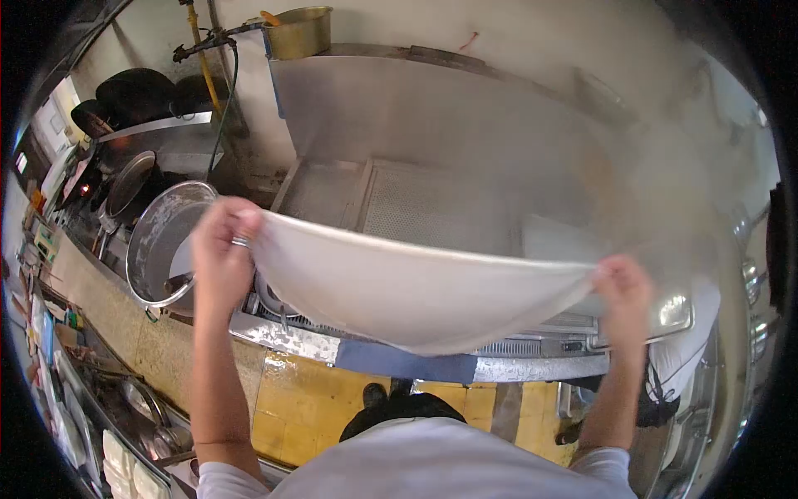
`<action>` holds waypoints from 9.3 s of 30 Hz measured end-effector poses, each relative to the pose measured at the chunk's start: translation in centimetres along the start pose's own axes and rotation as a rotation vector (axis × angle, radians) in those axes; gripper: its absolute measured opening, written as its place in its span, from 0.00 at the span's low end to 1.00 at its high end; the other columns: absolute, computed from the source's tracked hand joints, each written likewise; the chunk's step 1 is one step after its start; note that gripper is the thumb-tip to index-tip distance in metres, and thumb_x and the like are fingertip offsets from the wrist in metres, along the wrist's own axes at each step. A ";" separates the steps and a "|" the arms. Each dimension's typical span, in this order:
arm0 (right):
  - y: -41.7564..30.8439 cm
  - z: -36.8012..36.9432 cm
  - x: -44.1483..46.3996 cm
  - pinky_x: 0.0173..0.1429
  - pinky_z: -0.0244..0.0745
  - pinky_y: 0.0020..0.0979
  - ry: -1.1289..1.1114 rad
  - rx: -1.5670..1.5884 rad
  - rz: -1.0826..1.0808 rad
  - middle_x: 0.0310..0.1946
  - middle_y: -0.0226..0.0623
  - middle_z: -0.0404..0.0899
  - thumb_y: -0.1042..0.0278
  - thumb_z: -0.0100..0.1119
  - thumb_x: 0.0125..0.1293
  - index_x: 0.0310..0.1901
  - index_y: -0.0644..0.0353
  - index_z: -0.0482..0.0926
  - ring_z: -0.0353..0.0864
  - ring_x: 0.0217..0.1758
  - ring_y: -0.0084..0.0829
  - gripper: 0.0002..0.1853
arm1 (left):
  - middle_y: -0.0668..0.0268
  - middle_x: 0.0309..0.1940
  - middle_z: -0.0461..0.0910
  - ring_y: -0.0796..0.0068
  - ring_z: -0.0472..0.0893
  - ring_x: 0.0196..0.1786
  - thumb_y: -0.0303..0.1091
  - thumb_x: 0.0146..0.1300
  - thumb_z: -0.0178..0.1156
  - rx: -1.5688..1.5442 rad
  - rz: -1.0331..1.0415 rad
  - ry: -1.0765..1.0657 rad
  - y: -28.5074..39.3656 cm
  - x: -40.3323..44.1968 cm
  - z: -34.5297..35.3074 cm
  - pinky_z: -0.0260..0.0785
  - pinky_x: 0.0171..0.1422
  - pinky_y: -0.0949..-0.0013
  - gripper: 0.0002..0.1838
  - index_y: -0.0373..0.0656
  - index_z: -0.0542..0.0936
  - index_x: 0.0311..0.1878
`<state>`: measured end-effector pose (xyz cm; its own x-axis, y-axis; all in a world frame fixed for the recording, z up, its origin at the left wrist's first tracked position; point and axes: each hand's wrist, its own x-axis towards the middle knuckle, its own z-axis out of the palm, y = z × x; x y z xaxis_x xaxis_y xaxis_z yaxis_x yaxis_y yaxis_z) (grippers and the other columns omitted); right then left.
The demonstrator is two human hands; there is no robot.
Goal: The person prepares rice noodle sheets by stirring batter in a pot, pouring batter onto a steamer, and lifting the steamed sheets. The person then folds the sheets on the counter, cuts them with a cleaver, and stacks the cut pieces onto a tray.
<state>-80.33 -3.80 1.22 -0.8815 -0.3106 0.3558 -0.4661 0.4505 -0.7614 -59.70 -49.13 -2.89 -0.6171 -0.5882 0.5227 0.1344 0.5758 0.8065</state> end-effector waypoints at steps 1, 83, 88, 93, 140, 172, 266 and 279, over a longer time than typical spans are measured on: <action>2.5 2.0 -0.1 0.45 0.77 0.31 -0.050 -0.125 0.017 0.31 0.30 0.82 0.68 0.63 0.70 0.42 0.63 0.82 0.81 0.37 0.24 0.07 | 0.68 0.32 0.82 0.81 0.80 0.37 0.26 0.72 0.62 0.063 0.019 -0.016 -3.3 -0.5 1.6 0.72 0.45 0.73 0.03 0.38 0.81 0.44; 14.6 53.0 9.1 0.20 0.71 0.30 -0.978 0.567 0.800 0.26 0.31 0.78 0.69 0.59 0.71 0.55 0.58 0.73 0.76 0.20 0.24 0.13 | 0.53 0.76 0.64 0.49 0.64 0.77 0.37 0.68 0.54 0.897 0.095 -0.546 -41.4 14.2 28.7 0.58 0.77 0.39 0.26 0.64 0.78 0.69; 11.1 48.3 -0.7 0.35 0.79 0.38 -1.130 0.226 0.384 0.30 0.41 0.83 0.62 0.63 0.69 0.53 0.63 0.78 0.83 0.30 0.33 0.16 | 0.51 0.73 0.67 0.47 0.65 0.75 0.33 0.66 0.56 0.858 0.172 -0.503 -40.5 13.4 28.5 0.58 0.76 0.35 0.26 0.59 0.78 0.68; 11.3 44.5 3.7 0.50 0.80 0.44 -0.921 0.144 0.412 0.39 0.50 0.87 0.62 0.64 0.68 0.53 0.63 0.82 0.88 0.46 0.45 0.17 | 0.49 0.62 0.77 0.46 0.75 0.66 0.28 0.56 0.62 0.597 0.053 -0.628 -34.0 9.6 24.4 0.68 0.69 0.46 0.26 0.45 0.80 0.61; 23.3 26.8 -2.1 0.81 0.57 0.55 -0.355 -0.712 0.420 0.78 0.69 0.49 0.66 0.64 0.62 0.79 0.63 0.53 0.54 0.79 0.67 0.46 | 0.56 0.32 0.86 0.52 0.86 0.33 0.29 0.61 0.67 0.264 -0.334 -0.597 -17.5 -16.2 12.6 0.79 0.39 0.53 0.14 0.41 0.83 0.50; 32.7 15.0 0.5 0.58 0.80 0.50 -0.167 -0.759 0.331 0.48 0.49 0.88 0.62 0.60 0.63 0.45 0.59 0.88 0.86 0.54 0.53 0.15 | 0.53 0.37 0.88 0.50 0.88 0.40 0.31 0.63 0.64 0.246 -0.259 -0.743 -9.1 -20.6 17.1 0.81 0.46 0.52 0.18 0.42 0.81 0.56; -31.5 55.1 -6.9 0.37 0.86 0.42 -1.073 -0.843 -1.109 0.34 0.55 0.87 0.70 0.56 0.65 0.51 0.72 0.82 0.91 0.39 0.44 0.17 | 0.64 0.50 0.81 0.54 0.85 0.45 0.43 0.65 0.69 0.528 -0.271 0.242 -23.0 -12.6 -28.2 0.79 0.46 0.56 0.13 0.48 0.86 0.48; -38.3 55.4 2.0 0.49 0.82 0.49 -1.589 -1.223 -0.860 0.40 0.58 0.87 0.63 0.56 0.65 0.43 0.70 0.86 0.88 0.45 0.53 0.17 | 0.63 0.50 0.81 0.57 0.85 0.43 0.34 0.62 0.70 0.557 -0.253 0.238 -22.8 -12.6 -28.0 0.79 0.46 0.59 0.11 0.45 0.85 0.47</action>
<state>-60.05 -68.05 1.09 -0.0074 -0.6219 -0.7831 -0.9730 -0.1761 0.1490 -33.25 -70.71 -20.13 -0.3798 -0.8167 0.4344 -0.4537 0.5737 0.6819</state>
